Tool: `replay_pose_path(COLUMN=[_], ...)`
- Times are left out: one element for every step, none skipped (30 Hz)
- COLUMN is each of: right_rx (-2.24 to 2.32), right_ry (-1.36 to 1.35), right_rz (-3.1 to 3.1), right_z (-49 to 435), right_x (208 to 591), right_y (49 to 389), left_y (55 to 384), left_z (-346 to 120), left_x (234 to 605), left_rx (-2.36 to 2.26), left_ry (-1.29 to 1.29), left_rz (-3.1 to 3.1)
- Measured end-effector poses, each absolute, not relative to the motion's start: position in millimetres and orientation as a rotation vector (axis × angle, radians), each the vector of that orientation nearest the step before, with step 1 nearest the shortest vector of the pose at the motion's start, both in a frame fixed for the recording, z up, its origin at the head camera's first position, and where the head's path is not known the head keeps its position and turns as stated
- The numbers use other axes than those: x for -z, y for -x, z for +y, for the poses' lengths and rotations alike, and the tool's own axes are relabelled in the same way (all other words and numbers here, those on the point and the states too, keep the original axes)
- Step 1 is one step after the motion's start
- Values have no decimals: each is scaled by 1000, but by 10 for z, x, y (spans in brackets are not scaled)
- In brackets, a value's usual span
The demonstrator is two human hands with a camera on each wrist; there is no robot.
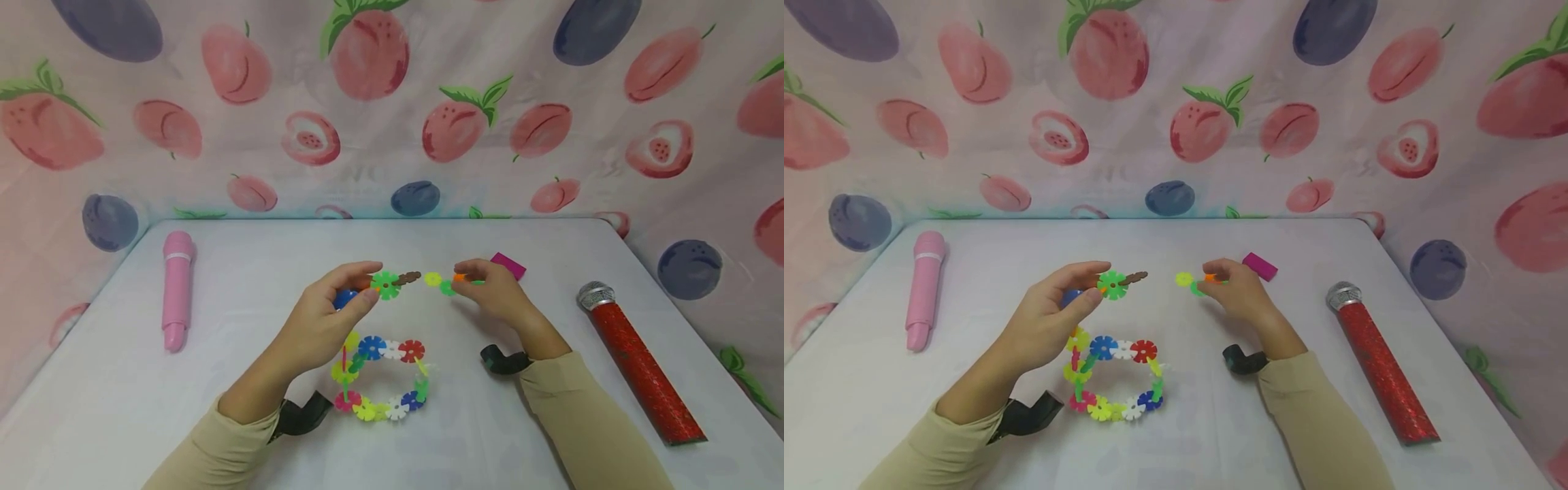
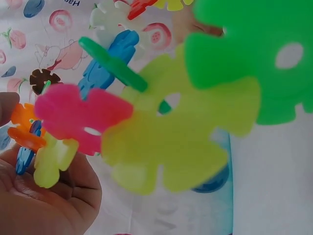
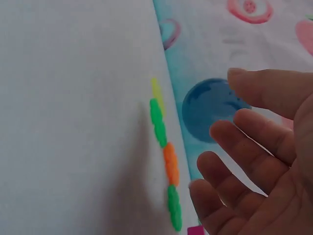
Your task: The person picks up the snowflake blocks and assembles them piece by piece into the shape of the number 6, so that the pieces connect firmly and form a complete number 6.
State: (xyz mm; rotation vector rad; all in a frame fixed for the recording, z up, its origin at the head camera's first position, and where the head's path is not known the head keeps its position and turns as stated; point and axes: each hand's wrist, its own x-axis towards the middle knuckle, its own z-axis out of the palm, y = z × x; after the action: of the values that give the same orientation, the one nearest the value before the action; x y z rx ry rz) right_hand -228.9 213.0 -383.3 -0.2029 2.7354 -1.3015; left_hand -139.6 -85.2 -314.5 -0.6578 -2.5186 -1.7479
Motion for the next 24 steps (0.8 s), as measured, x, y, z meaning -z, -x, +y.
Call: replay_pose_path(right_rx=[1278,1255,1230,1204,1181,1160,1146,1134,1125,1119,1114,1107,1103,1098,1095,1086,1078,1067,1061,1053,1048,1043,1043,1044], right_ry=[193,175,157,142,128,113,102,86,76,65,60,55,45,36,33,27,26,20,11,4,-1,-5,-6,-8], right_rz=[2741,2749,2758,2771,2781,2789,2796,2800,2802,2803,2806,2811,2817,2822,2830,2839,2848,2855,2860,2864,2867,2868,2868,2868], right_z=[2146,2158,2172,2188,2205,2222,2239,2256,2274,2291,2309,2323,2341,2355,2366,2375,2383,2388,2392,2392,2393,2392,2392,2392], right_x=[3849,3861,3871,3880,3889,3898,3909,3918,3930,3940,3951,3960,3969,3975,3983,3989,3994,3997,4000,4003,4007,4010,4011,4014], right_y=[2299,2308,2314,2320,2325,2330,2335,2340,2346,2351,2357,2363,2369,2373,2377,2379,2382,2383,2384,2384,2385,2385,2386,2388], left_y=[1396,1395,1395,1394,1393,1392,1392,1391,1392,1394,1394,1393,1392,1390,1390,1387,1385,1385,1385,1386,1386,1387,1387,1388], left_z=[-853,-853,-854,-855,-855,-854,-855,-855,-856,-856,-855,-855,-856,-856,-856,-856,-856,-857,-857,-857,-856,-856,-856,-856], left_x=[3144,3141,3140,3140,3138,3136,3137,3137,3140,3139,3136,3135,3133,3130,3128,3125,3122,3120,3120,3120,3119,3120,3120,3120], left_rx=[1747,1747,1749,1751,1754,1756,1759,1760,1760,1760,1759,1759,1761,1763,1765,1771,1773,1776,1777,1778,1778,1779,1777,1775], left_ry=[653,651,653,653,653,652,652,652,651,649,646,647,649,651,653,655,657,661,661,662,660,660,659,657], left_rz=[-2523,-2526,-2527,-2528,-2530,-2531,-2532,-2535,-2539,-2541,-2545,-2546,-2547,-2547,-2546,-2544,-2543,-2541,-2542,-2542,-2544,-2545,-2546,-2549])
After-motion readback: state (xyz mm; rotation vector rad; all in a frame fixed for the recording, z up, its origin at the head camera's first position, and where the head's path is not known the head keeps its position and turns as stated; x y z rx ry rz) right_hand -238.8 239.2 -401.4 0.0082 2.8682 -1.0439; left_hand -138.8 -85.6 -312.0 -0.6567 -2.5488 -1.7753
